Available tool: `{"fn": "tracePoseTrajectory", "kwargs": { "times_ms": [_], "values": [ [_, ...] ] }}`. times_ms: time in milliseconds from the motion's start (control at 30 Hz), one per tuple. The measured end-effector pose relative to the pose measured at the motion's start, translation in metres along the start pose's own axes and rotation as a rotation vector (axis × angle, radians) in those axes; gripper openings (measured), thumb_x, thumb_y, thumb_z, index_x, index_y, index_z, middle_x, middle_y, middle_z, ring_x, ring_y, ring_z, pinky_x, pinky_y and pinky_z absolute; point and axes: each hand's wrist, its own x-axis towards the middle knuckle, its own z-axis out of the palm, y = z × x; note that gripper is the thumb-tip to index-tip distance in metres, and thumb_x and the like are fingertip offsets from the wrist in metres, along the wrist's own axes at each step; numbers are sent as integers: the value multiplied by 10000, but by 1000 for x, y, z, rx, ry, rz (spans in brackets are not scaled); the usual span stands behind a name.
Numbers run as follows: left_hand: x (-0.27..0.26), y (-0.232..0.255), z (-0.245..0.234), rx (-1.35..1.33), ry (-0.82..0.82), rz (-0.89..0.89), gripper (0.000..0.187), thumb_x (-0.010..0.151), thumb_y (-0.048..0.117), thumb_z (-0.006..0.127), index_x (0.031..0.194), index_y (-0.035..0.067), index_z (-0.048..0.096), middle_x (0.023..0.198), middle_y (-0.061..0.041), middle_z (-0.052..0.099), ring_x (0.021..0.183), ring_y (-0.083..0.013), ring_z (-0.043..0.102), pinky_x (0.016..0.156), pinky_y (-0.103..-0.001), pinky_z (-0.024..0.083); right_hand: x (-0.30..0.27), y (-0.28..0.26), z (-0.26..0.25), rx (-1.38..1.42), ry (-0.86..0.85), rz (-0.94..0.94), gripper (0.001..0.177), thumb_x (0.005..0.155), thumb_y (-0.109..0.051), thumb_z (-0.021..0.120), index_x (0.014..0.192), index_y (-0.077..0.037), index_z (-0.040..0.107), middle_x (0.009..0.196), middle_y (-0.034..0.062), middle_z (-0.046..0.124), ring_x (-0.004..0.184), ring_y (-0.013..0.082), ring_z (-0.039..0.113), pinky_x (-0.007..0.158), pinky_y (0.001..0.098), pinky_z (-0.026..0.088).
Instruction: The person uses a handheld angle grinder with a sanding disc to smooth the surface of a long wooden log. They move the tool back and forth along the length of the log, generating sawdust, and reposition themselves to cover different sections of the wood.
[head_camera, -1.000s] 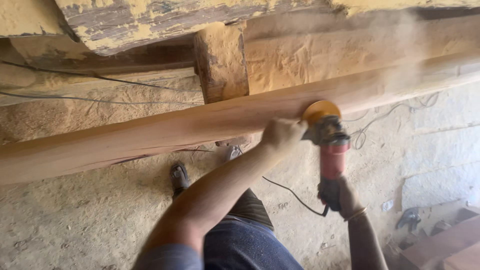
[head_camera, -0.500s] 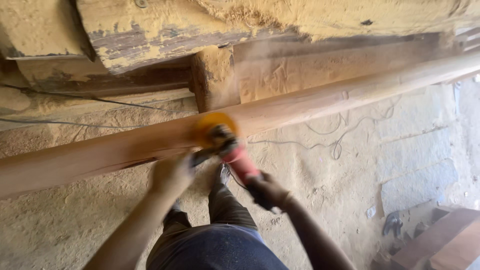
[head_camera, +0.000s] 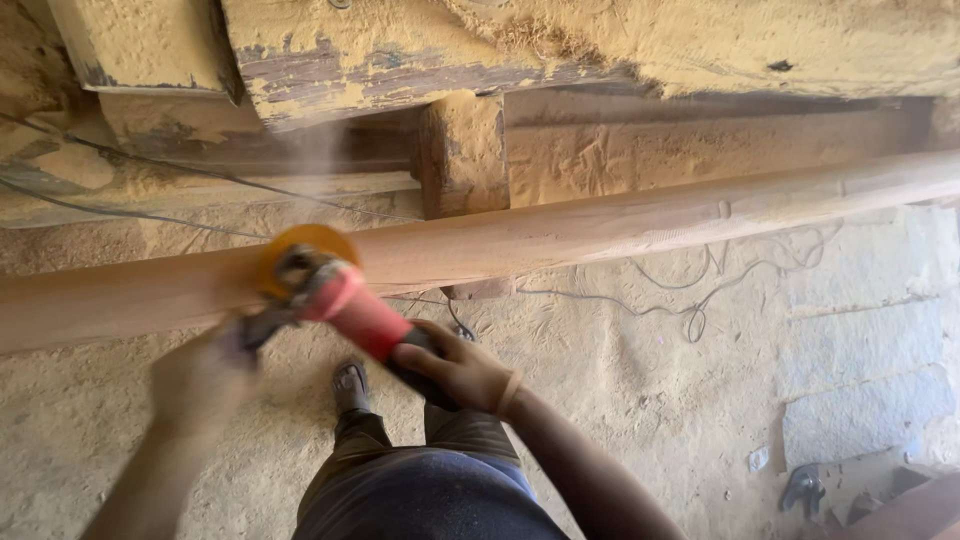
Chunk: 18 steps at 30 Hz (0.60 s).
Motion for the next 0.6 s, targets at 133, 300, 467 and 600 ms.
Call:
{"fn": "tracePoseTrajectory", "kwargs": {
  "times_ms": [133, 300, 467, 600],
  "values": [
    [45, 109, 20, -267, -23, 180, 772, 792, 268, 746, 1507, 120, 496, 615, -25, 634, 443, -155, 592, 367, -292, 509, -54, 66, -59, 483, 57, 68, 725, 960, -436, 600, 1556, -75, 398, 1116, 76, 684, 874, 105, 644, 758, 259, 573],
    [97, 262, 63, -366, -41, 366, 251, 913, 101, 626, 1160, 124, 659, 612, -25, 604, 452, -157, 588, 347, -330, 485, -117, 158, -139, 663, 301, 226, 673, 928, -396, 597, 1519, -112, 443, 899, 108, 656, 655, 155, 632, 530, 298, 564],
    [139, 399, 105, -337, -153, 517, 146, 1030, 151, 548, 911, 116, 627, 617, -19, 581, 459, -128, 535, 365, -313, 437, -166, 253, -202, 791, 446, 257, 513, 947, -452, 521, 1252, -39, 535, 862, 161, 673, 602, 228, 665, 468, 326, 524],
    [143, 445, 101, 205, 194, 700, 239, 845, 268, 612, 1042, 135, 588, 622, -22, 553, 487, -125, 527, 379, -284, 441, -159, 310, -208, 911, 485, 153, 579, 1011, -501, 496, 1199, 45, 548, 876, 165, 686, 619, 233, 673, 489, 332, 536]
  ]
}}
